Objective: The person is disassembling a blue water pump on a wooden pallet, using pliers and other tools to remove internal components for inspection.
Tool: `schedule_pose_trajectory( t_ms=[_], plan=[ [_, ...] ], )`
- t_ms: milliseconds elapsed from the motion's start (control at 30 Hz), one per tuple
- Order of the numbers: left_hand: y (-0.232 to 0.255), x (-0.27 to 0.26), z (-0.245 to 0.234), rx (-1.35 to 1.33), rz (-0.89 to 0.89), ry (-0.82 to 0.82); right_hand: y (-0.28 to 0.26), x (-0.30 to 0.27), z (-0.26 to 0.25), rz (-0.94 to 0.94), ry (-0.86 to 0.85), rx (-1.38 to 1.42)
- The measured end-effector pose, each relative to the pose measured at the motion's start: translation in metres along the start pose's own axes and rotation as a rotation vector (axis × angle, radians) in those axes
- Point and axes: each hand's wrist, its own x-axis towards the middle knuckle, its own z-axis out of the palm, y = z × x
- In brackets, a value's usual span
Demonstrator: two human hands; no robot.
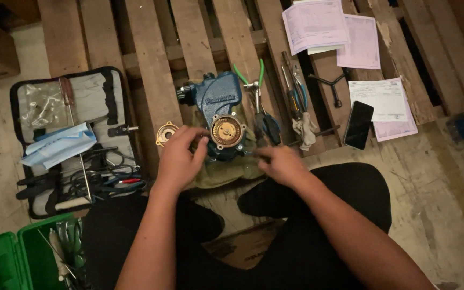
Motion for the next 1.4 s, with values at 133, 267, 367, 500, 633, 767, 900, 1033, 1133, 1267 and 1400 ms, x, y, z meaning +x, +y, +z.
schedule_pose_trajectory(
  t_ms=[133, 267, 367, 500, 633, 767, 900, 1033, 1133, 1267, 1400],
  plan=[
    [-0.004, -0.003, 0.001, -0.037, 0.042, 0.021, 0.001, -0.044, -0.015, 0.044, 0.264, 0.360],
    [0.005, -0.004, 0.005, -0.101, 0.038, 0.073, -0.010, -0.118, -0.038, 0.144, 0.324, 1.297],
    [0.008, -0.005, 0.011, -0.164, 0.043, 0.091, 0.013, -0.149, -0.025, -0.027, 0.167, 1.512],
    [0.015, -0.003, 0.021, -0.118, 0.134, 0.122, 0.042, -0.152, 0.003, -0.163, -0.016, 1.572],
    [0.014, -0.005, 0.038, -0.095, 0.170, 0.156, 0.028, -0.145, 0.020, 0.102, 0.062, 1.389],
    [0.002, -0.009, 0.057, -0.115, 0.143, 0.155, 0.009, -0.148, 0.022, 0.227, 0.032, 0.955],
    [-0.021, -0.012, 0.084, -0.134, 0.098, 0.205, -0.019, -0.157, 0.002, 0.317, -0.114, 0.588],
    [-0.041, -0.017, 0.098, -0.142, 0.055, 0.160, -0.035, -0.160, -0.011, 0.325, -0.167, 0.389],
    [-0.044, -0.018, 0.098, -0.153, -0.065, 0.059, -0.050, -0.162, -0.023, 0.347, -0.213, 0.345],
    [-0.047, -0.016, 0.098, -0.127, -0.051, 0.080, -0.065, -0.162, -0.038, 0.494, -0.172, 0.465],
    [-0.048, -0.016, 0.097, -0.113, -0.073, 0.079, -0.063, -0.150, -0.043, 0.531, -0.146, 0.654]
  ],
)
